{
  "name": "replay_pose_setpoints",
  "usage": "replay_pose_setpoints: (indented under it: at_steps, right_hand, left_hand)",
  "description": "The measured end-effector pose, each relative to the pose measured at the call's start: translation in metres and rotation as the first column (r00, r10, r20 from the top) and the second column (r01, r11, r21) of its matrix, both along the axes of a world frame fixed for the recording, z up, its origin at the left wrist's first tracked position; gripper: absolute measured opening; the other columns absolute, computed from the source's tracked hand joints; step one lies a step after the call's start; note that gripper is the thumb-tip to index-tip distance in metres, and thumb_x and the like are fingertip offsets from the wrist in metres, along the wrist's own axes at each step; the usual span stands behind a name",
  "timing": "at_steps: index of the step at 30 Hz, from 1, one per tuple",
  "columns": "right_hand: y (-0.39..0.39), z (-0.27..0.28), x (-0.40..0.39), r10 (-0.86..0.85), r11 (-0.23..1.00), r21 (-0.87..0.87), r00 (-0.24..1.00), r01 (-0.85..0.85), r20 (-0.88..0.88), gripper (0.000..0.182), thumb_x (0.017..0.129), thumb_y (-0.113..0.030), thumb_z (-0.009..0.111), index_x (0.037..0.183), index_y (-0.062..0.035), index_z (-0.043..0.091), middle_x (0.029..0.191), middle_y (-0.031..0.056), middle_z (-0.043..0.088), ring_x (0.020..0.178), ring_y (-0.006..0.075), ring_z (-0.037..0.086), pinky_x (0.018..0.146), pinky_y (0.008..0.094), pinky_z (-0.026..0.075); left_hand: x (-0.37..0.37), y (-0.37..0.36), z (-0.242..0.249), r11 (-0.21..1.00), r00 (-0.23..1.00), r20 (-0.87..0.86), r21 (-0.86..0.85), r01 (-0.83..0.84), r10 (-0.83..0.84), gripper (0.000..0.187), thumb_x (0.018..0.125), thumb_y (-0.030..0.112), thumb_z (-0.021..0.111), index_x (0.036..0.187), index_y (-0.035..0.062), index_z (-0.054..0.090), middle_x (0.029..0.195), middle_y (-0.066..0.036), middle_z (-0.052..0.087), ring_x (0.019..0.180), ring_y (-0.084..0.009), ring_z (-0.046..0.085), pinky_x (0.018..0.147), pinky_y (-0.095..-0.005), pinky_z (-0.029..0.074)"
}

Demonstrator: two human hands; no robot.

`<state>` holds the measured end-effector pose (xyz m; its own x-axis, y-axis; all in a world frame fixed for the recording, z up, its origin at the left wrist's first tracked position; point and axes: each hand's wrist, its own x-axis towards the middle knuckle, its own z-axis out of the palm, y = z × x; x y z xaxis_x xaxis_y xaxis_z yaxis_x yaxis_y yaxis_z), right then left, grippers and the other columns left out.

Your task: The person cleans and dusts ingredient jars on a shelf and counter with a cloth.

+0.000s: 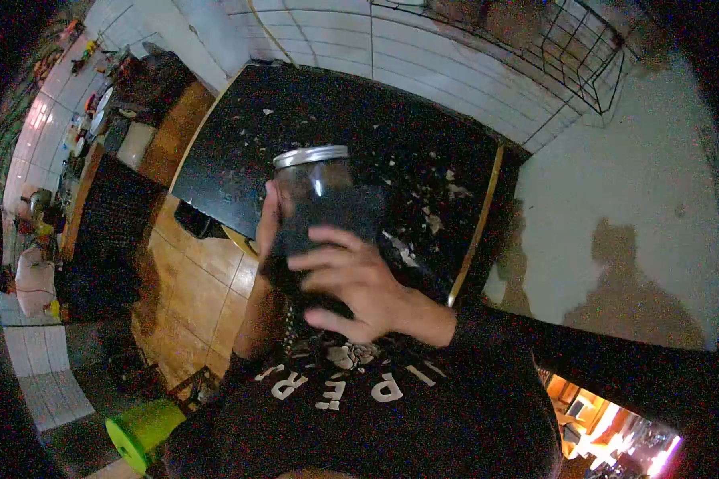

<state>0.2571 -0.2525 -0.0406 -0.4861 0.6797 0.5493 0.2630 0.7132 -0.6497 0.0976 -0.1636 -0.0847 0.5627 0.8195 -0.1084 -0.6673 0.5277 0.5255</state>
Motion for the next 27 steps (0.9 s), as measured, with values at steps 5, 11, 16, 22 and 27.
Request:
replay_pose_setpoints:
  at_steps: [5,11,16,22,27]
  right_hand:
    - [0.037,0.023,0.022,-0.109,0.976,0.199,0.987,0.085,0.114,0.044,0.084,-0.035,0.061,0.117,-0.0068,0.063,0.127,0.0116,0.059,0.124,0.0294,0.051,0.109,0.0496,0.031]
    - [0.056,0.024,0.007,-0.53,0.831,-0.34,0.811,0.44,-0.247,0.061,0.097,-0.044,0.042,0.141,-0.0023,0.04,0.138,0.0179,0.049,0.135,0.0283,0.039,0.113,0.0451,0.022]
    - [0.005,-0.002,0.002,-0.279,0.95,0.212,0.931,0.231,0.236,0.061,0.08,-0.038,0.058,0.135,-0.0132,0.052,0.149,0.0055,0.038,0.141,0.032,0.026,0.115,0.0586,0.012]
    - [0.01,-0.038,-0.001,-0.349,0.937,-0.058,0.904,0.346,-0.245,0.068,0.088,-0.057,0.047,0.132,-0.0057,0.055,0.151,0.0133,0.032,0.145,0.0351,0.013,0.116,0.0536,0.009]
    - [0.024,-0.009,-0.002,-0.412,0.785,-0.617,0.787,0.051,-0.459,0.073,0.098,-0.046,0.042,0.149,-0.001,0.018,0.156,0.0159,0.02,0.144,0.0284,0.019,0.116,0.0392,0.015]
  left_hand:
    - [0.011,-0.027,0.0,0.952,0.946,-0.268,0.288,-0.101,0.182,0.055,0.103,0.046,0.028,0.147,0.0126,0.027,0.135,-0.012,0.047,0.12,-0.0221,0.051,0.101,-0.0389,0.043]
    - [0.029,-0.03,0.038,0.926,0.952,-0.144,0.312,-0.215,0.27,0.051,0.103,0.037,0.028,0.147,0.0112,0.029,0.141,-0.01,0.044,0.127,-0.0251,0.045,0.108,-0.0402,0.035]
    - [-0.004,0.012,-0.011,0.96,0.853,0.485,0.274,0.061,-0.192,0.056,0.102,0.041,0.034,0.145,0.0068,0.031,0.141,-0.013,0.045,0.127,-0.0258,0.047,0.106,-0.0407,0.039]
    - [-0.001,-0.005,0.026,0.933,0.937,-0.231,0.307,-0.187,0.264,0.058,0.092,0.026,0.062,0.139,0.0036,0.038,0.128,-0.011,0.054,0.117,-0.0223,0.054,0.101,-0.0354,0.042]
    - [-0.007,0.002,-0.008,0.97,0.884,0.401,0.113,0.214,-0.241,0.075,0.089,0.069,0.042,0.134,0.0094,0.047,0.125,-0.01,0.057,0.115,-0.0261,0.055,0.097,-0.0399,0.046]
